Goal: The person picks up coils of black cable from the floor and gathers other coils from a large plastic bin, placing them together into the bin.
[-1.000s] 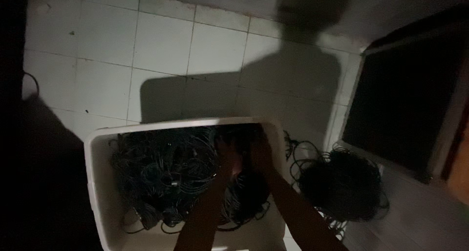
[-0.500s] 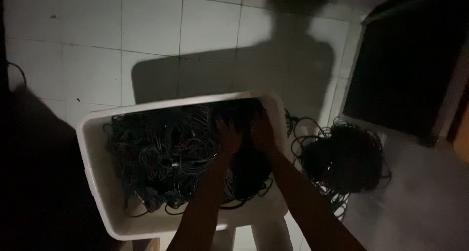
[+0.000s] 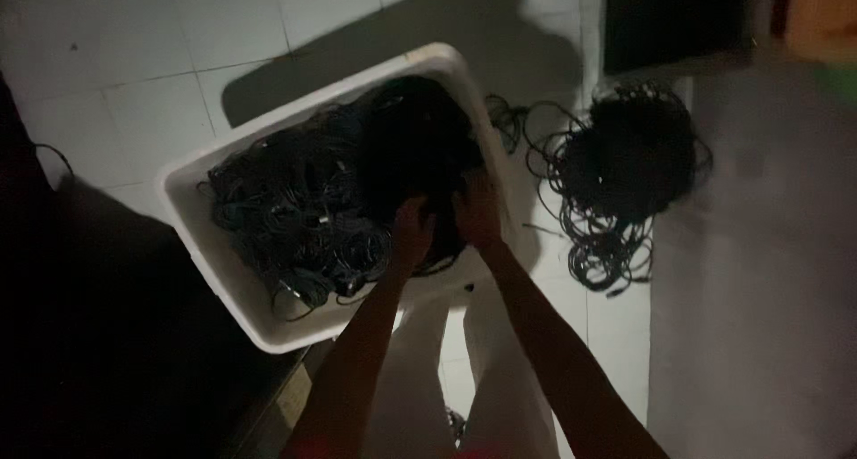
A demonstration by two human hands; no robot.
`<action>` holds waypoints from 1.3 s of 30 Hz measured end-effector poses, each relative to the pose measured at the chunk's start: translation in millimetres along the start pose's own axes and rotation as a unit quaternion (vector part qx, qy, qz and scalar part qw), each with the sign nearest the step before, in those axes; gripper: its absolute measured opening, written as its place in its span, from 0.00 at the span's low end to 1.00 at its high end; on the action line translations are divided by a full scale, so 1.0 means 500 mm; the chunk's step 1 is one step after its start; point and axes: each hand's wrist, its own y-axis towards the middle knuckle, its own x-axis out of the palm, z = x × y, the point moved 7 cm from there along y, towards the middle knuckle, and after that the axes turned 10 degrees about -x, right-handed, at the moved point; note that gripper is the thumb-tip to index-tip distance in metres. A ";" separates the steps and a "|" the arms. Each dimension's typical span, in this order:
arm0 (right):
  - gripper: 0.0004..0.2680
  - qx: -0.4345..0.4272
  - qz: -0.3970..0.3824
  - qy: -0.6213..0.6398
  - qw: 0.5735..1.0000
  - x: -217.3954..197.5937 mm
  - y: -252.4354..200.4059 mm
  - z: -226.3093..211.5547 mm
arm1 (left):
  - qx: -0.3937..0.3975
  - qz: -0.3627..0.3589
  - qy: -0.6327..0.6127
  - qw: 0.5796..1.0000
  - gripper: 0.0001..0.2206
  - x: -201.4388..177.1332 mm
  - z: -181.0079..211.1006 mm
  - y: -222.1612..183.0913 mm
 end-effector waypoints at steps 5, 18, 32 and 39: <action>0.17 -0.048 0.026 0.038 0.998 0.024 -0.255 0.014 | 0.050 -0.020 0.005 0.999 0.14 0.064 -0.041 -0.143; 0.12 0.096 0.081 0.125 0.984 0.079 -0.617 0.249 | 0.025 -0.160 0.020 0.987 0.16 0.274 -0.114 -0.366; 0.09 0.177 0.052 0.228 0.956 0.327 -0.733 0.409 | 0.107 -0.133 0.064 0.983 0.09 0.397 -0.259 -0.385; 0.10 0.120 -0.080 0.194 0.970 0.515 -0.617 0.474 | -0.054 -0.181 0.021 0.982 0.11 0.468 -0.339 -0.287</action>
